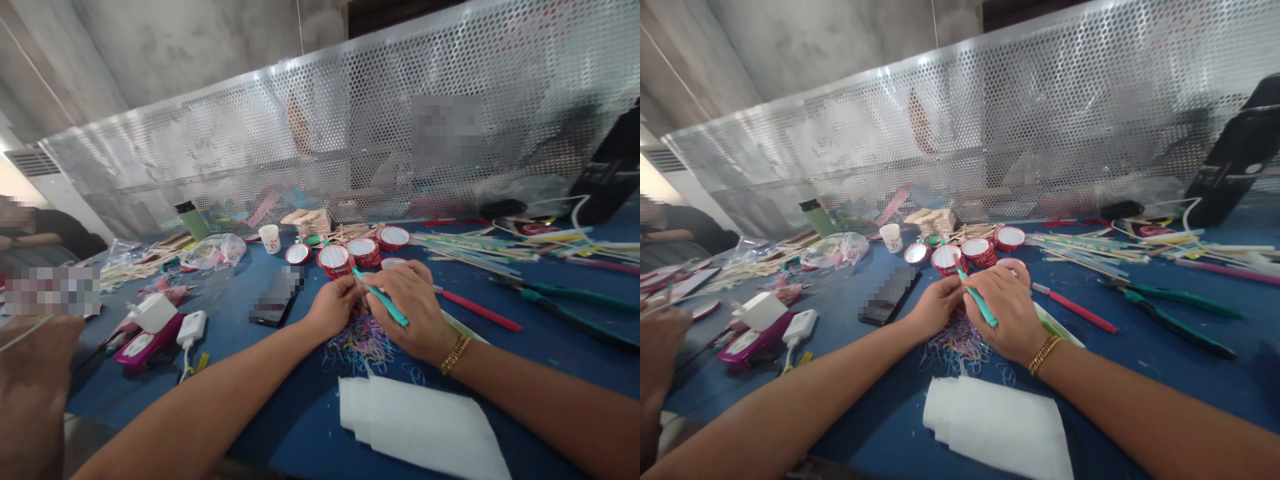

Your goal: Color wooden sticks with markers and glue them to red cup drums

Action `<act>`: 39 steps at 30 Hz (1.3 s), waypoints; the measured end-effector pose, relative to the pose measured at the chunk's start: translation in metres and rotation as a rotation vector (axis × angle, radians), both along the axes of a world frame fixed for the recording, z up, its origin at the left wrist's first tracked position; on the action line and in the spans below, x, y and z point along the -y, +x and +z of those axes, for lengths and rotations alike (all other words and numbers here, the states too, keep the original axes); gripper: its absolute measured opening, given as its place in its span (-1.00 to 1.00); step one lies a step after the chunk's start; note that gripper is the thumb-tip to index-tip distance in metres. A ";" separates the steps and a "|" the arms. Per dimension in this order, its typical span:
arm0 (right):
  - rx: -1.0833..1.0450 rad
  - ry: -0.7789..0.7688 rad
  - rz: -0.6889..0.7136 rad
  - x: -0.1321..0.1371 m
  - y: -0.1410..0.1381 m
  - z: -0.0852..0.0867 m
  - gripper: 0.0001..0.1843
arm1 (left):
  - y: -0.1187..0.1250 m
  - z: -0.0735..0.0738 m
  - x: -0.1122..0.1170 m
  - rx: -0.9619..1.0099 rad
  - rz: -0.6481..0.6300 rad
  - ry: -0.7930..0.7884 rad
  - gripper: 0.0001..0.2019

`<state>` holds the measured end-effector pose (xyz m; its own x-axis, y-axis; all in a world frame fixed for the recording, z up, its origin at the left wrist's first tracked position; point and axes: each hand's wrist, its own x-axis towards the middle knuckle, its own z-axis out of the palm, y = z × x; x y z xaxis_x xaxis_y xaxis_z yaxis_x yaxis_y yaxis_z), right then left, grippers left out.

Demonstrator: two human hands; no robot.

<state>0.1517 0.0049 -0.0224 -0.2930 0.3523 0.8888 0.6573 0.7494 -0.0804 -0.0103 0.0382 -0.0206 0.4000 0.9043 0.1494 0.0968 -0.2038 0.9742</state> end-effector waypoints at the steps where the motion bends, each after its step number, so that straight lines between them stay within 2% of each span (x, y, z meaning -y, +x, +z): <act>1: 0.001 -0.003 0.000 0.000 0.000 0.000 -0.84 | 0.000 0.000 0.000 -0.001 0.000 0.003 -0.64; 14: -0.044 -0.054 -0.065 -0.004 0.003 -0.005 -0.88 | 0.002 0.002 0.001 0.008 0.013 -0.036 -0.75; 24: -0.003 -0.013 -0.025 -0.002 0.001 -0.003 -0.86 | 0.000 0.000 0.001 -0.002 0.004 -0.010 -0.66; 39: -0.015 -0.029 -0.024 -0.002 0.002 -0.002 -0.84 | 0.000 0.001 0.001 0.006 0.015 -0.027 -0.68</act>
